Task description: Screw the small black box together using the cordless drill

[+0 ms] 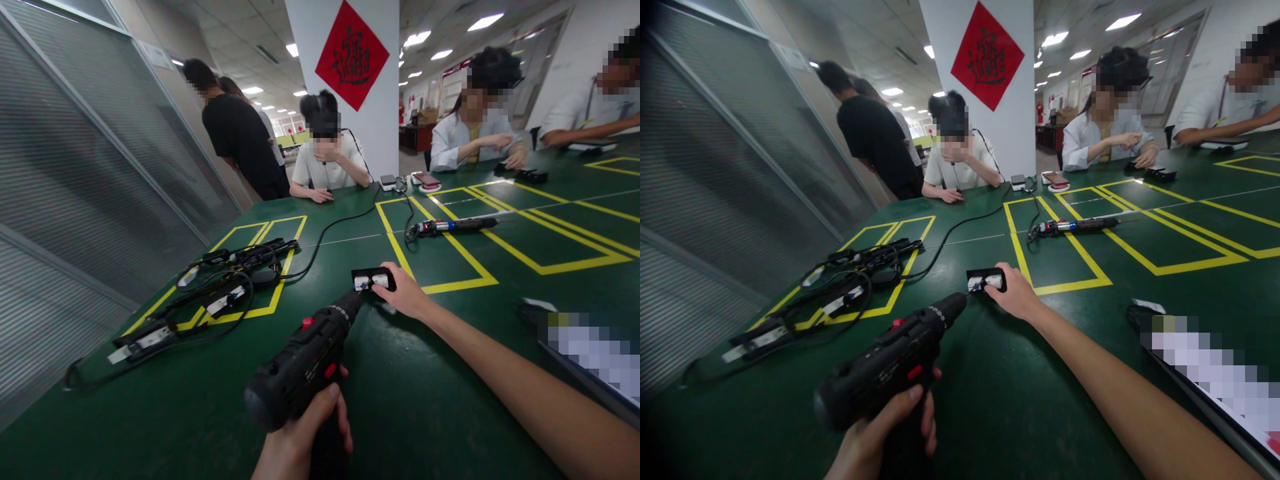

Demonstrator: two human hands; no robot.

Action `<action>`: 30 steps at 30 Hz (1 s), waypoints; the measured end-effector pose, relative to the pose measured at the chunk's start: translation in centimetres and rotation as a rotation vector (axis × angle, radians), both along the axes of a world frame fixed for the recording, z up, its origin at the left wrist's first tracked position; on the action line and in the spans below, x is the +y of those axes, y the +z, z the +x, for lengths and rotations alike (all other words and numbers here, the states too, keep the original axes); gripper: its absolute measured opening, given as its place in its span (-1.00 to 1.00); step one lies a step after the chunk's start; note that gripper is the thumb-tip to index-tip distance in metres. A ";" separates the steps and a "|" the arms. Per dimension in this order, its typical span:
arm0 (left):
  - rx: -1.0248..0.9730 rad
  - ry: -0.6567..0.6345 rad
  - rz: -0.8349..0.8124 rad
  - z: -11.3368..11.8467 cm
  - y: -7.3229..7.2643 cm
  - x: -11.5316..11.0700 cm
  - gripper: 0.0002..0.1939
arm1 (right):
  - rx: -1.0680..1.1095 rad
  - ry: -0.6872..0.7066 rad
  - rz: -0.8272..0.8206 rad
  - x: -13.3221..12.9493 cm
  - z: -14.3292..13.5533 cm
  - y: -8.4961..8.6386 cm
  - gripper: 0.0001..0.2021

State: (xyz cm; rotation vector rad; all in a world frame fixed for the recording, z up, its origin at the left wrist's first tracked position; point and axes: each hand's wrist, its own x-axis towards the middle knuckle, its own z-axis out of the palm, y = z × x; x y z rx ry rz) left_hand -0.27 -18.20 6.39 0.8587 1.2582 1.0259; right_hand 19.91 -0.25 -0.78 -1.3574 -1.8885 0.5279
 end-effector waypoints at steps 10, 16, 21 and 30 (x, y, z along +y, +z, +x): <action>-0.012 -0.010 0.022 -0.3 -0.7 0.0 -0.65 | 0.019 0.006 0.009 0.0 0.0 -0.1 -0.60; 0.011 -0.042 0.060 -0.8 -1.4 -0.1 -0.61 | 0.027 0.006 0.026 0.1 0.1 -0.2 -0.60; 0.080 -0.043 0.079 -1.3 -1.7 -0.4 -0.56 | 0.031 -0.003 0.004 0.2 0.0 -0.2 -0.58; 0.159 -0.040 -0.042 -1.7 -2.0 -0.9 -0.46 | 0.051 -0.001 -0.007 0.2 0.1 -0.2 -0.56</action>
